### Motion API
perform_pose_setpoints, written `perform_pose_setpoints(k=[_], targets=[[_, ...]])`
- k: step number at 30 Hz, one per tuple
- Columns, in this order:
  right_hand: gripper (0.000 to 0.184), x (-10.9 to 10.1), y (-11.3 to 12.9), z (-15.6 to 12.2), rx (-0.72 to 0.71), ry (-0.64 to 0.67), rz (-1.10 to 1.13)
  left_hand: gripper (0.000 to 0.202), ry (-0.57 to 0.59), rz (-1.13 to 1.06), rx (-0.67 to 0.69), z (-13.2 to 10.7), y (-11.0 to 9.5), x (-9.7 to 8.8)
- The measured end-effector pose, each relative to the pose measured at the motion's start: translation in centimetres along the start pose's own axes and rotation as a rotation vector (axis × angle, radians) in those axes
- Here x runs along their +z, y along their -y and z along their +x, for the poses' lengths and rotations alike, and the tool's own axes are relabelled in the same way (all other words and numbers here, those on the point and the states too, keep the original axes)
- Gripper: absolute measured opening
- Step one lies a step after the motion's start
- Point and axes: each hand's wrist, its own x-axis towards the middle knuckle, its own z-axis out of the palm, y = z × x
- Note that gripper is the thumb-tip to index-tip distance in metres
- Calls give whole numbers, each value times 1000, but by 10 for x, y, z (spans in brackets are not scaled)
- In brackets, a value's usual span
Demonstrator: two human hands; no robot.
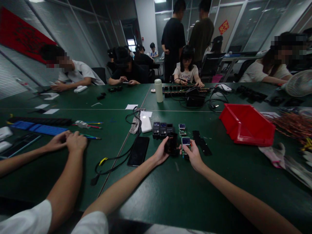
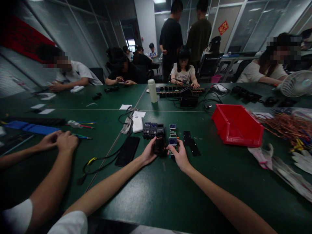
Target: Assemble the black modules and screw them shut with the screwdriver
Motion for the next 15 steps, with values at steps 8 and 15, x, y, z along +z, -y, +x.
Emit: perform_pose_setpoints(k=[8,15], targets=[[34,1,2,0,-12,8,-36,43,30,3,12,0,1,0],[29,0,2,1,7,7,26,44,32,13,10,0,0,-1]])
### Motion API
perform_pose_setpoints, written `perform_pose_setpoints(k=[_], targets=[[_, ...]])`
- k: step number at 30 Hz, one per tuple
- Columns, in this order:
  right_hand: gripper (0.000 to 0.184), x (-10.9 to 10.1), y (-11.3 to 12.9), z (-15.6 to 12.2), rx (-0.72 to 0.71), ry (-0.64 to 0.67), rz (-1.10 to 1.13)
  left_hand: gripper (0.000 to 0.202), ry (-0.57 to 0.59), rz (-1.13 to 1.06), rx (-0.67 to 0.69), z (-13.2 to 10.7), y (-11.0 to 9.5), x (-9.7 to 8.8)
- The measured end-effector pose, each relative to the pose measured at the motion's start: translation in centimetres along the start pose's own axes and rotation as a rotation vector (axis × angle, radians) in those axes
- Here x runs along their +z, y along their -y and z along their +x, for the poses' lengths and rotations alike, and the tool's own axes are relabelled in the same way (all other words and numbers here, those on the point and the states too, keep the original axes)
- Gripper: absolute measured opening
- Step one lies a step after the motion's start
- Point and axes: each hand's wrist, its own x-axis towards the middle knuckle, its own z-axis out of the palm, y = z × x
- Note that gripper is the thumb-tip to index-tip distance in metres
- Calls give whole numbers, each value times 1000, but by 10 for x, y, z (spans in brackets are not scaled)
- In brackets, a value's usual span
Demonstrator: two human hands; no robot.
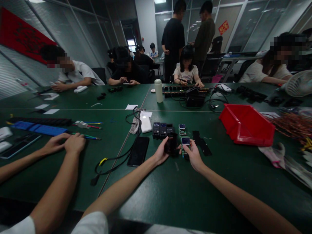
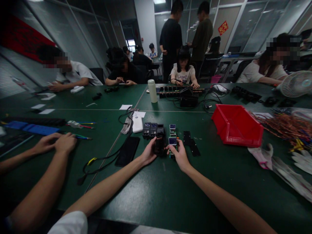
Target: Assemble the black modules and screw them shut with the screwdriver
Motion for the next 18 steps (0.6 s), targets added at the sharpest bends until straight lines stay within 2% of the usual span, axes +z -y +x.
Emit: perform_pose_setpoints(k=[7,18], targets=[[23,-1,-2,0,18,-24,58,45,-3,3,-6,-1,-1,1],[26,-4,-1,0,38,-28,145,38,-37,-53,-2,0,0,1]])
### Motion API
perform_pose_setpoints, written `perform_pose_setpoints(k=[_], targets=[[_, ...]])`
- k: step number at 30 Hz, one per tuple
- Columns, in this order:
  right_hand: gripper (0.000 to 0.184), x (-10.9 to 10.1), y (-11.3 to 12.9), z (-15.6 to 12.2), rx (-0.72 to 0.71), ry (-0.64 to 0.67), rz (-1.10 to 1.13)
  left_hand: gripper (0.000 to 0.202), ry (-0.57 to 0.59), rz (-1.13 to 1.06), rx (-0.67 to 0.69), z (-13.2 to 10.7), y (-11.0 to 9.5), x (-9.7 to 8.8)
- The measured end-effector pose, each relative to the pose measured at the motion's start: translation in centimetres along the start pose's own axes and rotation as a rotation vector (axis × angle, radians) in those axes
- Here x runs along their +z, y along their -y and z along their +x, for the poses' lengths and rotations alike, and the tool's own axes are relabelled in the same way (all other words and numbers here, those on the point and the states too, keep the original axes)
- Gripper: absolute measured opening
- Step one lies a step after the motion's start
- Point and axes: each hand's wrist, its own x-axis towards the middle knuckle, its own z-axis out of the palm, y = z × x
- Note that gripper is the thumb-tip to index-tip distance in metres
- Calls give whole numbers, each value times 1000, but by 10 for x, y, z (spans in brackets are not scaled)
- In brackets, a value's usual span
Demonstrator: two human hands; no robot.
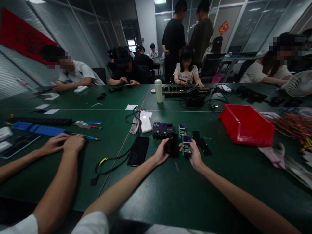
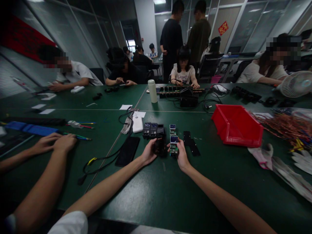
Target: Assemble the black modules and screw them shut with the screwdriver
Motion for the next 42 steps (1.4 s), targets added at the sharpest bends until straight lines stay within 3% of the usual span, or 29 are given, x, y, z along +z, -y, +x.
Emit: perform_pose_setpoints(k=[13,27,42], targets=[[30,-1,-6,3,-1,-45,-18,34,-14,17,-29,0,2,-1],[35,-7,-19,7,-55,-104,-103,35,23,148,88,-1,3,1],[35,-2,-13,5,-84,-81,-158,42,13,215,99,-5,4,6]])
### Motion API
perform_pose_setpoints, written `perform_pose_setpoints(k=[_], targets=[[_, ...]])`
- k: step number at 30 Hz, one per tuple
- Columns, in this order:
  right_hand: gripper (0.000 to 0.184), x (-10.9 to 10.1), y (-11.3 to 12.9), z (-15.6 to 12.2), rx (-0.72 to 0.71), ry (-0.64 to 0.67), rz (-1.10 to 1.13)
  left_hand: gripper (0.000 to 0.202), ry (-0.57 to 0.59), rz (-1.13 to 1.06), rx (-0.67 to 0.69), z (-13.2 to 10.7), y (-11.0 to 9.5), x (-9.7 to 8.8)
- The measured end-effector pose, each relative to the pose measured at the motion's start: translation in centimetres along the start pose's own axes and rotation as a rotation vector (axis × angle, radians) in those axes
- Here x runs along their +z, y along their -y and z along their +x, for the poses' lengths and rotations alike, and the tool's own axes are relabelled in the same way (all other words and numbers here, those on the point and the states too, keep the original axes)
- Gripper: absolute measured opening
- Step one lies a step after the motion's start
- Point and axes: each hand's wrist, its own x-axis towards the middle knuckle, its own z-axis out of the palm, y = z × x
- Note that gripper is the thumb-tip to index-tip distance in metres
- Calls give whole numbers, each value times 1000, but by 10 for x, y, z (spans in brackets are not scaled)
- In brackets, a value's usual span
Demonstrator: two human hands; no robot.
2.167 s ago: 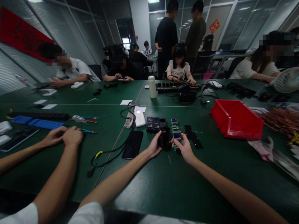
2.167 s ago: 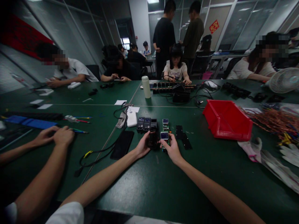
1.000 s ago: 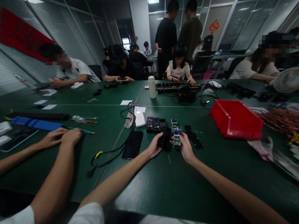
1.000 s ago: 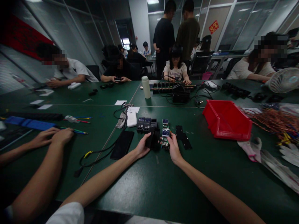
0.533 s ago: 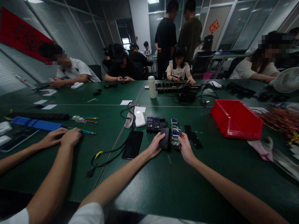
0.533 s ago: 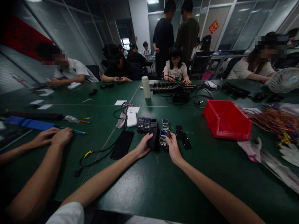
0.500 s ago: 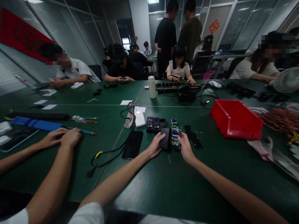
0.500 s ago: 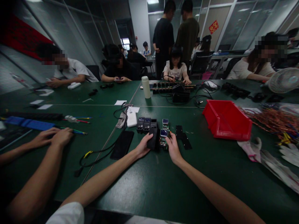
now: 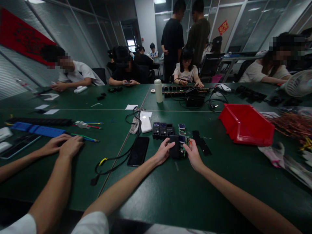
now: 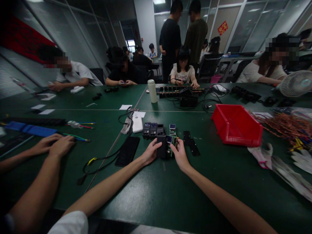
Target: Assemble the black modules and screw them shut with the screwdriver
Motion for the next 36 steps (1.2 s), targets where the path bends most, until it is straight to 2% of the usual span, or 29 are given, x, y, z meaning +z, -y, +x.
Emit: perform_pose_setpoints(k=[17,20,24,36], targets=[[42,1,4,-2,6,19,-7,42,-13,18,7,-1,0,1],[37,0,4,-2,4,21,-2,43,-25,16,15,-2,0,1],[26,0,5,-2,-6,38,1,42,-44,24,43,-1,2,2],[30,0,6,-2,-33,33,-38,41,-92,114,168,-5,2,10]])
